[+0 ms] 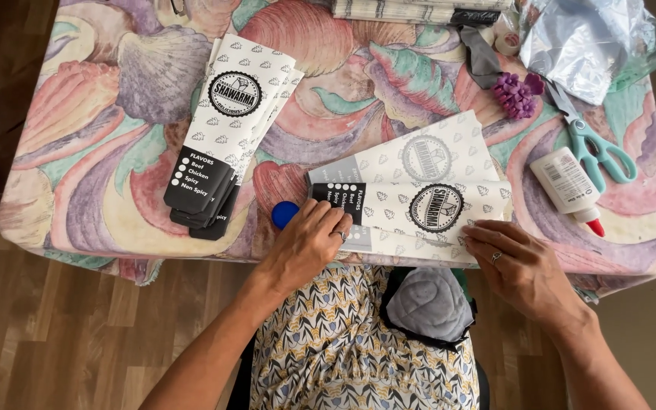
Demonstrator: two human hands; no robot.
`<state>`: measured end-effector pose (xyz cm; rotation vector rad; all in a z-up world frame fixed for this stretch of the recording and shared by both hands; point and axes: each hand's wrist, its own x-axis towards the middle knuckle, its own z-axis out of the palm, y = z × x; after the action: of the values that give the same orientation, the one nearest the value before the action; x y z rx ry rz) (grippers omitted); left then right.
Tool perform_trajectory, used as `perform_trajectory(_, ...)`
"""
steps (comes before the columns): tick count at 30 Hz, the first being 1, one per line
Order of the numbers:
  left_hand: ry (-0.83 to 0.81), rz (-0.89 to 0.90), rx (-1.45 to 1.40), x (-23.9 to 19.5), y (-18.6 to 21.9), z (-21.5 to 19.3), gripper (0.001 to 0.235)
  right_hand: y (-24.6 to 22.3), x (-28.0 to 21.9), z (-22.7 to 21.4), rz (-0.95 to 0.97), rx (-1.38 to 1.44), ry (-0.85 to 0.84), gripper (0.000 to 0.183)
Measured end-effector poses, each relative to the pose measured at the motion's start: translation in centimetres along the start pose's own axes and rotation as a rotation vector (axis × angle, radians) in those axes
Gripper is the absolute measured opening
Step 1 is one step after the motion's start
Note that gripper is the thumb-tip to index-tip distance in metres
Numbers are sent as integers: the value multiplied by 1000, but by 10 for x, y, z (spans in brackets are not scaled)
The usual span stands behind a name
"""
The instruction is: Folding and stapling printed paper sheets to assemble bags.
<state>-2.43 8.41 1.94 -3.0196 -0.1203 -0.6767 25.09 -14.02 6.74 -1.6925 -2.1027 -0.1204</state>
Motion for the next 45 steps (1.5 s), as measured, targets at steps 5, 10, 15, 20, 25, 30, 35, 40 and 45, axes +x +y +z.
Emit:
perform_trajectory(5, 8, 25, 4, 5, -2, -8, 21, 5, -5, 0, -26, -80, -48, 24)
perform_trajectory(10, 10, 45, -18, 10, -5, -13, 10, 2, -1, -5, -73, -132, -35, 20)
perform_trajectory(15, -15, 48, 22, 8, -6, -8, 14, 5, -2, -4, -65, -139, -38, 20)
perform_trajectory(20, 59, 62, -10, 12, -3, -7, 24, 11, -8, 3, -140, -235, -31, 24)
perform_trajectory(25, 79, 59, 7, 10, -3, -1, 25, 11, -8, 4, -153, -255, -19, 24)
perform_trajectory(30, -98, 2, 83, 9, 0, 3, 50, 5, -3, -5, -60, -89, -29, 19)
perform_trajectory(35, -142, -84, 47, 16, 9, 2, 44, 5, -7, 1, -64, -145, 6, 21)
perform_trajectory(40, -48, -96, 60, 26, 18, 1, 26, 2, -8, 3, -81, -195, 22, 15)
perform_trajectory(45, -83, 6, 29, 23, 25, 22, 9, 10, -20, 12, -22, -187, 5, 27)
